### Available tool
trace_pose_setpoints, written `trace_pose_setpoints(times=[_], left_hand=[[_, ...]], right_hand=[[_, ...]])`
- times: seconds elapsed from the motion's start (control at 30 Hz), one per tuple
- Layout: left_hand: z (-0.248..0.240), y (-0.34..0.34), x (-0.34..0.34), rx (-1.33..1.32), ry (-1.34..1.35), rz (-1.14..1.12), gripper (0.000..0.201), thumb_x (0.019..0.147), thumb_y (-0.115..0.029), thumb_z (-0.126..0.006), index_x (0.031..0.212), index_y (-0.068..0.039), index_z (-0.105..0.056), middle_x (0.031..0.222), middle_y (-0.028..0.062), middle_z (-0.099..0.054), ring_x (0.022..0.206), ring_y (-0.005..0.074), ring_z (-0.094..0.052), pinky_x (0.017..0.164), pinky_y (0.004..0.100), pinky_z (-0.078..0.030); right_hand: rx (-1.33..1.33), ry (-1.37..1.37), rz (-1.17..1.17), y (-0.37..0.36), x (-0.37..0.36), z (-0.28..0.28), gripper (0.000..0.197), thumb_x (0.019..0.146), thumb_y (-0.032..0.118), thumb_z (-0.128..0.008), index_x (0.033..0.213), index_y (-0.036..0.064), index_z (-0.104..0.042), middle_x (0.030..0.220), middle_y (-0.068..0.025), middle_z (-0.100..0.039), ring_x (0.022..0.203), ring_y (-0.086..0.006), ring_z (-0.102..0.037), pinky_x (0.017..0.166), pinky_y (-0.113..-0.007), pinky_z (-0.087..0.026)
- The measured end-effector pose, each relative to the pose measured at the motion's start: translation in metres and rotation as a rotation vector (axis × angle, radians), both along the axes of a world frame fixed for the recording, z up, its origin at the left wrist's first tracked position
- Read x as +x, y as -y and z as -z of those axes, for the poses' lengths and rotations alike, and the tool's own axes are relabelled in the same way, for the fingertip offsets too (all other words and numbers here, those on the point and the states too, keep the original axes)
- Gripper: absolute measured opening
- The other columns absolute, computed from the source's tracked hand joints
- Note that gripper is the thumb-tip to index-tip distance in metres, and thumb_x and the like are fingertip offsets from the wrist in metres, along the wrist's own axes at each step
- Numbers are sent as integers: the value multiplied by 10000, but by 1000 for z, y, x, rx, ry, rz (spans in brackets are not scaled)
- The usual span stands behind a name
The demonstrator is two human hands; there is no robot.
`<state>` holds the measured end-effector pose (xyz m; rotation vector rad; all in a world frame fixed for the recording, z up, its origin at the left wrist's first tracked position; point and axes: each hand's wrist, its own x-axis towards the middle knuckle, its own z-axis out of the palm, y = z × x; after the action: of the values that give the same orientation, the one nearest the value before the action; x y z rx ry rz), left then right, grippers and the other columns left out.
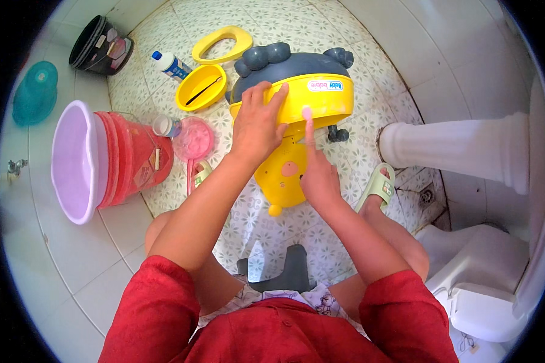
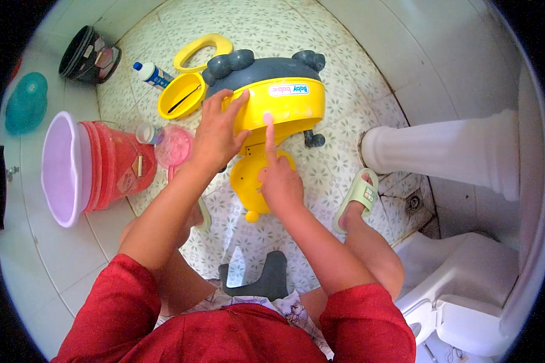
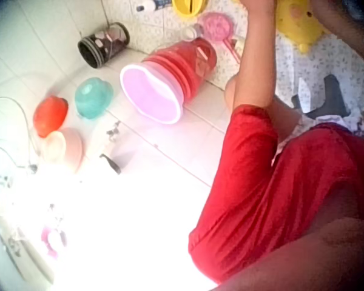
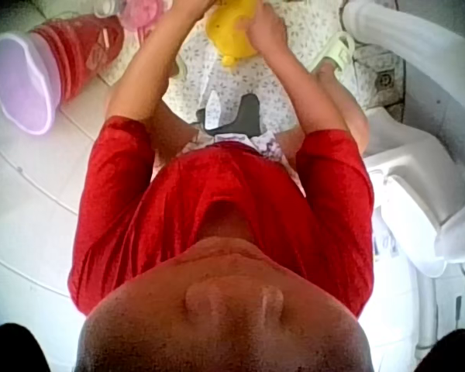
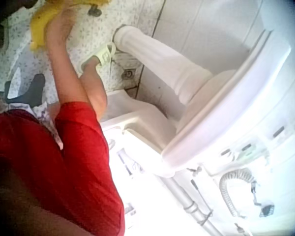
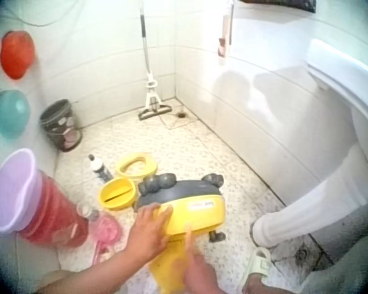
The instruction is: The person scrubs a yellow and grey baby training chair with a toothbrush and rinses a pink scoop in a basin of water.
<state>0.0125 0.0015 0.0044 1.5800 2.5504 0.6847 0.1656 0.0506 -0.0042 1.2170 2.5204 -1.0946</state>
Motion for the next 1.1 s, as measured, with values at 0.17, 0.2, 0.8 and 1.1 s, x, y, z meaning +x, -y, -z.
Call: trace_pose_setpoints(times=[0.17,0.2,0.8,1.1], left_hand=[[4,-2,0,15,-3,-5,719,681,-130,-788,1338,-158,-496,1314,150,-427,1214,349,-419,1021,409,-403],[4,-1,-1,16,-14,-3,721,680,-136,-792,1338,-159,-496,1312,149,-429,1212,349,-421,1018,409,-404],[3,-1,-1,20,-14,0,735,672,-131,-799,1338,-145,-489,1306,152,-437,1202,352,-426,1009,408,-407],[12,-2,-1,68,-74,100,701,673,-99,-777,1319,-108,-504,1371,127,-437,1241,341,-410,1040,402,-392]], right_hand=[[89,28,-150,8,2,12,1054,771,-31,-564,1498,364,89,870,-202,-578,768,-382,-625,673,-481,-516],[104,16,-160,9,3,12,1045,776,-27,-559,1499,364,86,872,-203,-577,770,-383,-625,679,-484,-516],[-27,-55,114,-4,1,-7,1077,754,35,-602,1492,361,111,923,-219,-601,815,-406,-626,741,-474,-508],[49,71,-125,2,1,-6,1023,792,-25,-560,1507,304,94,944,-211,-629,844,-381,-639,712,-462,-504]])
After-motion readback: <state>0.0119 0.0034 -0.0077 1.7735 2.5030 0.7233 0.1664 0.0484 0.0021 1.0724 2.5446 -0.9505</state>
